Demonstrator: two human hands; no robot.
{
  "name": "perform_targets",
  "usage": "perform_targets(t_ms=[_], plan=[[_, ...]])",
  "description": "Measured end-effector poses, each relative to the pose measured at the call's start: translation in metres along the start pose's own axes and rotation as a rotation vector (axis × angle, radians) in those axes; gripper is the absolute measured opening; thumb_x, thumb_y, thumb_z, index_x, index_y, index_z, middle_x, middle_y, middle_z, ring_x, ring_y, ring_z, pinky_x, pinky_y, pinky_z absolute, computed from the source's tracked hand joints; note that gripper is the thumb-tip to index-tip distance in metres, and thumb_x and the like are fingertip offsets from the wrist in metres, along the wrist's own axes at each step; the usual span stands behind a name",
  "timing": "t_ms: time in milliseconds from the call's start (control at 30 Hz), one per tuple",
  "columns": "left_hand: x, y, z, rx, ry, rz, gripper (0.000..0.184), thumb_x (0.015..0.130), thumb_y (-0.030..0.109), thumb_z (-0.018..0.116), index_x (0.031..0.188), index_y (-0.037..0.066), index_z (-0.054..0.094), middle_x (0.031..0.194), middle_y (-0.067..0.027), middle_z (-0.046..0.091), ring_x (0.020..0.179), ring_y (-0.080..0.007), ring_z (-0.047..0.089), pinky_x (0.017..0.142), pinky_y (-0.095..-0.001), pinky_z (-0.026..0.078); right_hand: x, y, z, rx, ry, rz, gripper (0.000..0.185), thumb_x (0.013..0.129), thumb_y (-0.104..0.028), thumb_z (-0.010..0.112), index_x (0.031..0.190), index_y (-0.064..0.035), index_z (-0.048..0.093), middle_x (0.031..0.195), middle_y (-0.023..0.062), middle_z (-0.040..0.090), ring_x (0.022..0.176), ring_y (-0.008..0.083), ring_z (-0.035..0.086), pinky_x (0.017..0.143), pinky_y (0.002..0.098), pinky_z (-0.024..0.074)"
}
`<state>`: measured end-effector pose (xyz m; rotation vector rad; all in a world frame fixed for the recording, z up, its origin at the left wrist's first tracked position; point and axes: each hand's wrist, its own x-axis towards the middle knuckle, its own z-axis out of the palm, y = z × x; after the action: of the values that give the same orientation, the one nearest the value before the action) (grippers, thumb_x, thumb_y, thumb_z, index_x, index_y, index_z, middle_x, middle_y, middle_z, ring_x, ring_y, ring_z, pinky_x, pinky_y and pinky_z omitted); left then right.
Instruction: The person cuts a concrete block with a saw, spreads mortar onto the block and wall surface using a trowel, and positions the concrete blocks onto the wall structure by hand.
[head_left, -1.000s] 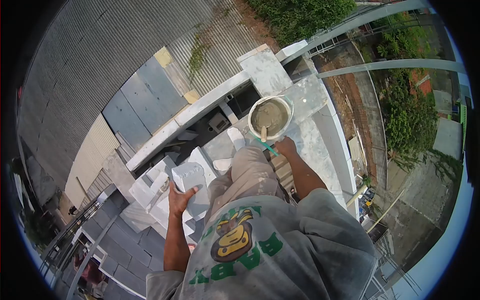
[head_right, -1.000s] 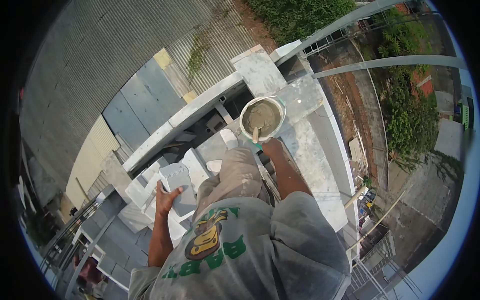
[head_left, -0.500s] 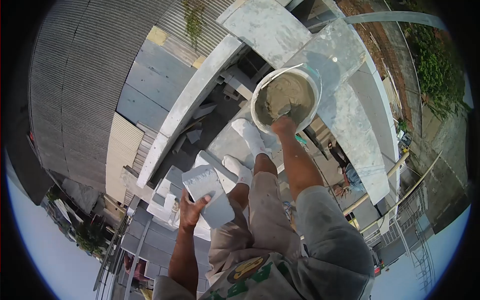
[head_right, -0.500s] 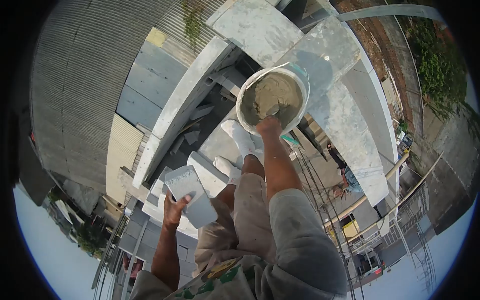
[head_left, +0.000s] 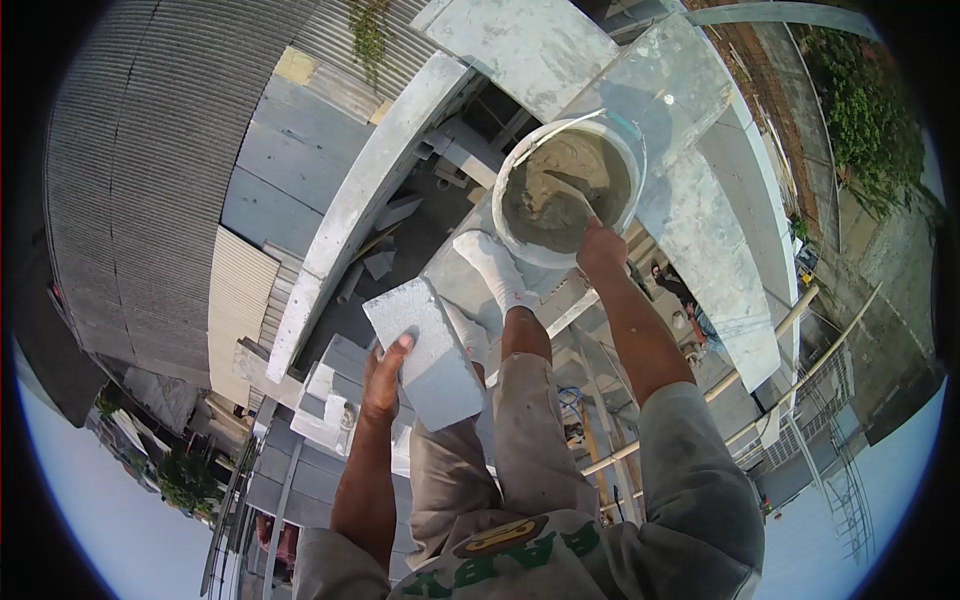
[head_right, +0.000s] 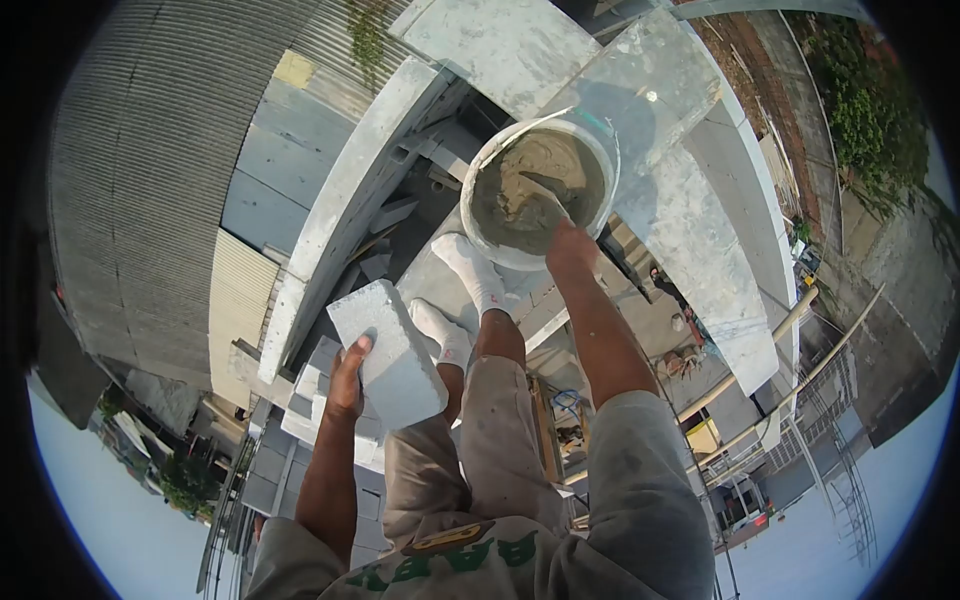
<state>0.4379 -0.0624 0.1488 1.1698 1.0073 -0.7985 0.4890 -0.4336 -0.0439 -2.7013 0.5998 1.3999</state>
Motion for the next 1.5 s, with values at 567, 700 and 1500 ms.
perform_targets(t_ms=[567,700,1500], plan=[[-0.006,-0.035,-0.043,-0.055,0.119,0.037,0.083,0.079,0.044,0.076,0.136,-0.008,0.043,0.124,-0.0184,0.058,0.113,-0.0265,0.057,0.100,-0.0351,0.042,-0.076,-0.045,-0.015,0.064,-0.172,-0.128,0.043,0.080,-0.015,0.061,0.120,0.0007,0.057,0.107,0.0247,0.068,0.104,0.0381,0.066,0.090,0.0449,0.0530],[0.000,-0.031,-0.043,-0.024,0.163,0.090,0.085,0.079,0.042,0.076,0.137,-0.010,0.040,0.126,-0.0200,0.057,0.115,-0.0274,0.056,0.102,-0.0359,0.041,-0.092,-0.036,-0.008,0.251,-0.151,-0.076,0.050,0.077,-0.021,0.065,0.122,0.0005,0.057,0.108,0.0270,0.066,0.104,0.0405,0.064,0.091,0.0451,0.0517],[0.049,0.084,0.101,-0.192,-0.361,-0.081,0.065,0.086,0.052,0.063,0.128,0.003,0.055,0.107,-0.0121,0.066,0.094,-0.0237,0.065,0.083,-0.0347,0.052,-0.193,0.049,-0.021,1.495,0.113,-0.088,0.032,0.076,-0.014,0.080,0.098,0.0014,0.062,0.075,0.0021,0.059,0.059,0.0093,0.057,0.047,0.0265,0.0464]])
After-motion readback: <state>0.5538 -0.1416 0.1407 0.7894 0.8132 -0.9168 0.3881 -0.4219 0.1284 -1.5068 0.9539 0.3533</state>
